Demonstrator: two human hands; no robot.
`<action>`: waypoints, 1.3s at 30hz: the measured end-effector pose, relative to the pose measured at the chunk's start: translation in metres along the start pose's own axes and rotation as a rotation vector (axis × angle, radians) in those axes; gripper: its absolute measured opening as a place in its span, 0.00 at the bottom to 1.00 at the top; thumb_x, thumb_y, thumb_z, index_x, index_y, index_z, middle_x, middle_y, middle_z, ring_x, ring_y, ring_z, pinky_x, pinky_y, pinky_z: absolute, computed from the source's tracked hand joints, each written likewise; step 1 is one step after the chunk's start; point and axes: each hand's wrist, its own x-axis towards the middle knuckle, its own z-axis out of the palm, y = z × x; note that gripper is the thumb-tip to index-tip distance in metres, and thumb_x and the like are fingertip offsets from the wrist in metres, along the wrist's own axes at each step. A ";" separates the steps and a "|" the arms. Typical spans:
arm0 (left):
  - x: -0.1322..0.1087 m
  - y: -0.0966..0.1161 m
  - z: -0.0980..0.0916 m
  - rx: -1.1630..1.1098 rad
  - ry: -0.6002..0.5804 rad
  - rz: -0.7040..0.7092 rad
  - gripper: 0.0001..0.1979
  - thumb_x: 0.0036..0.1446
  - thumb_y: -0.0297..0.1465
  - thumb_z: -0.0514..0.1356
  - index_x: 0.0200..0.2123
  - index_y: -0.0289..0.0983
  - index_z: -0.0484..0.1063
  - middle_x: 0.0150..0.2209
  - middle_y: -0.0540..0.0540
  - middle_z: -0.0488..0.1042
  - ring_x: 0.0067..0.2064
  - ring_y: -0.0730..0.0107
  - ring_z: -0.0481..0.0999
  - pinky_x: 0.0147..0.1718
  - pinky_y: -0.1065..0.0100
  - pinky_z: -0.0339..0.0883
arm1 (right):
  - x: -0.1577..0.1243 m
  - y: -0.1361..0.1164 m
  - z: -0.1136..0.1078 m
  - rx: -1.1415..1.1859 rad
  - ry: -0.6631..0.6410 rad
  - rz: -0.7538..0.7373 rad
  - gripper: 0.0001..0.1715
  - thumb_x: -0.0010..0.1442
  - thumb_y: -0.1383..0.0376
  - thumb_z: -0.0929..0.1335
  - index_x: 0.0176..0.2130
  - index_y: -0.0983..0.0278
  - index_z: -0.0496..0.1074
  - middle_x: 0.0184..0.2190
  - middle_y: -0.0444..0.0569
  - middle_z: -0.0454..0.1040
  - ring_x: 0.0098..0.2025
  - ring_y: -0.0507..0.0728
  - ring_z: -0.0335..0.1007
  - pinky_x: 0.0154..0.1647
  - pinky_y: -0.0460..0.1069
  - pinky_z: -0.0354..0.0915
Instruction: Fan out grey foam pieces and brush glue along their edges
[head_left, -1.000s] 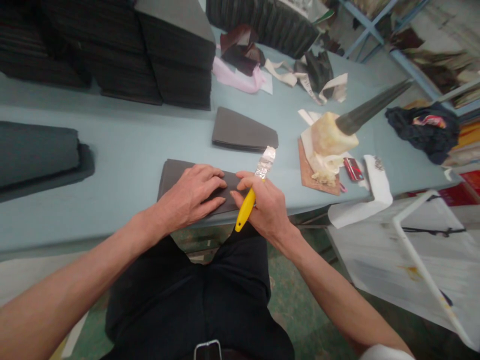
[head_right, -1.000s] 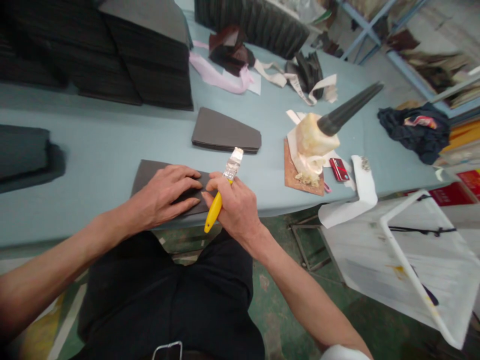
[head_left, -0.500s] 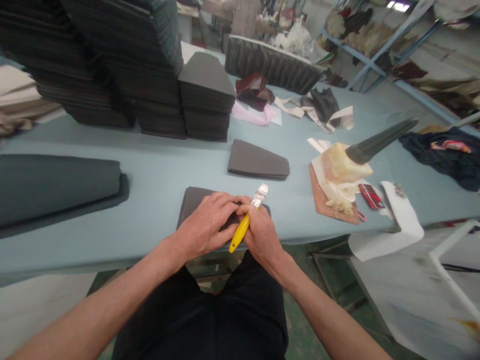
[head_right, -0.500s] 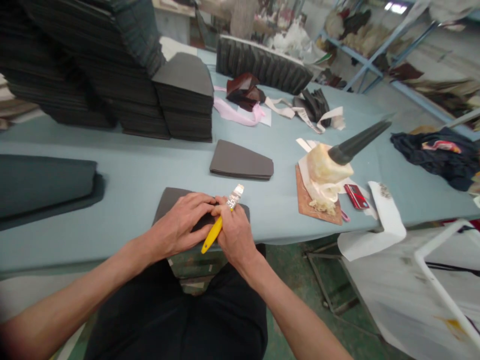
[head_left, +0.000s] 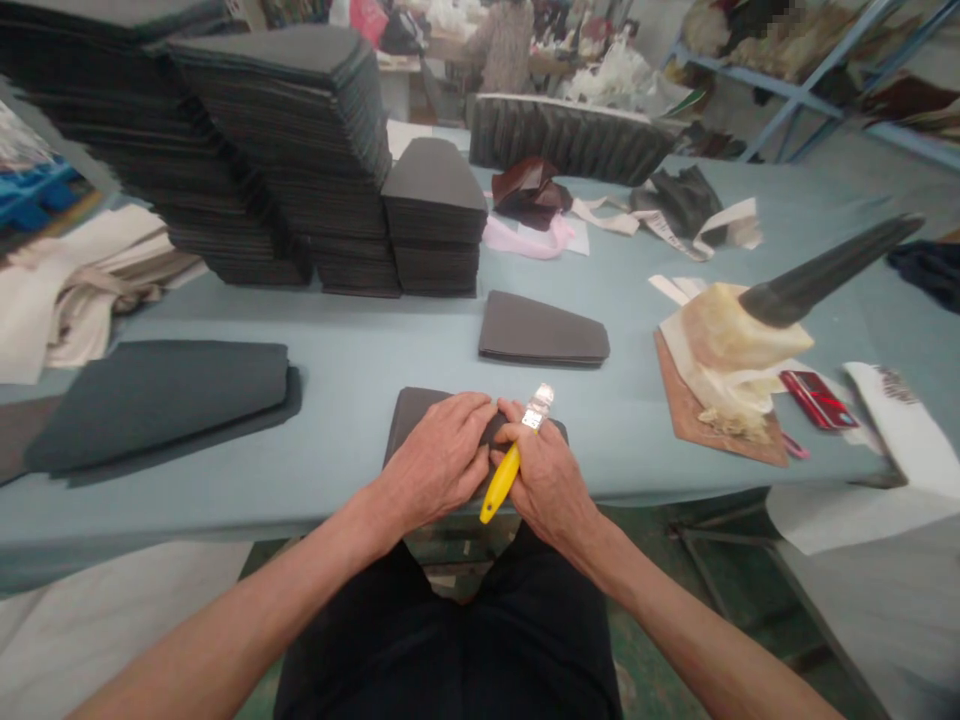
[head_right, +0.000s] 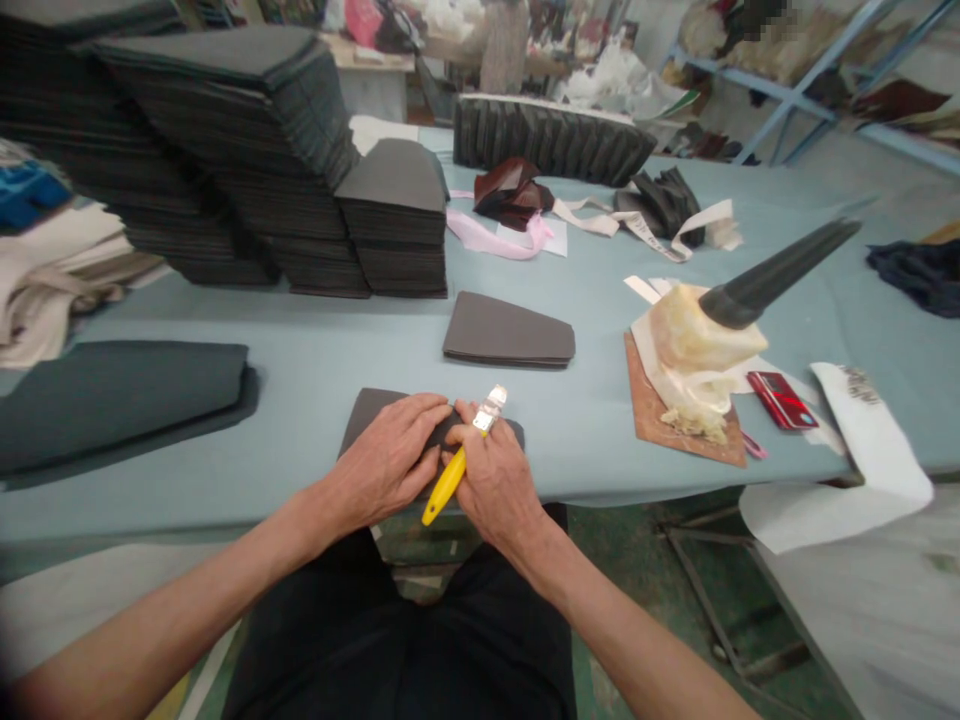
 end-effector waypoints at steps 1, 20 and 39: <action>-0.001 -0.001 0.000 0.016 -0.005 -0.004 0.23 0.71 0.29 0.54 0.66 0.30 0.68 0.66 0.28 0.75 0.69 0.45 0.75 0.69 0.42 0.73 | 0.000 -0.001 0.000 0.005 0.003 0.000 0.07 0.72 0.68 0.66 0.49 0.62 0.72 0.67 0.69 0.77 0.69 0.72 0.75 0.65 0.69 0.74; -0.020 -0.016 -0.003 0.183 -0.039 -0.220 0.34 0.72 0.50 0.56 0.72 0.34 0.65 0.76 0.29 0.65 0.79 0.33 0.60 0.76 0.33 0.58 | 0.001 -0.002 -0.009 0.031 -0.060 0.018 0.12 0.70 0.63 0.70 0.52 0.64 0.72 0.69 0.70 0.74 0.72 0.75 0.72 0.70 0.70 0.68; -0.014 -0.019 0.007 0.130 0.102 -0.223 0.32 0.66 0.47 0.62 0.68 0.38 0.71 0.70 0.31 0.73 0.74 0.31 0.67 0.73 0.31 0.59 | -0.001 0.003 -0.002 -0.036 -0.073 0.081 0.14 0.69 0.59 0.68 0.52 0.61 0.72 0.69 0.64 0.76 0.72 0.70 0.72 0.72 0.67 0.66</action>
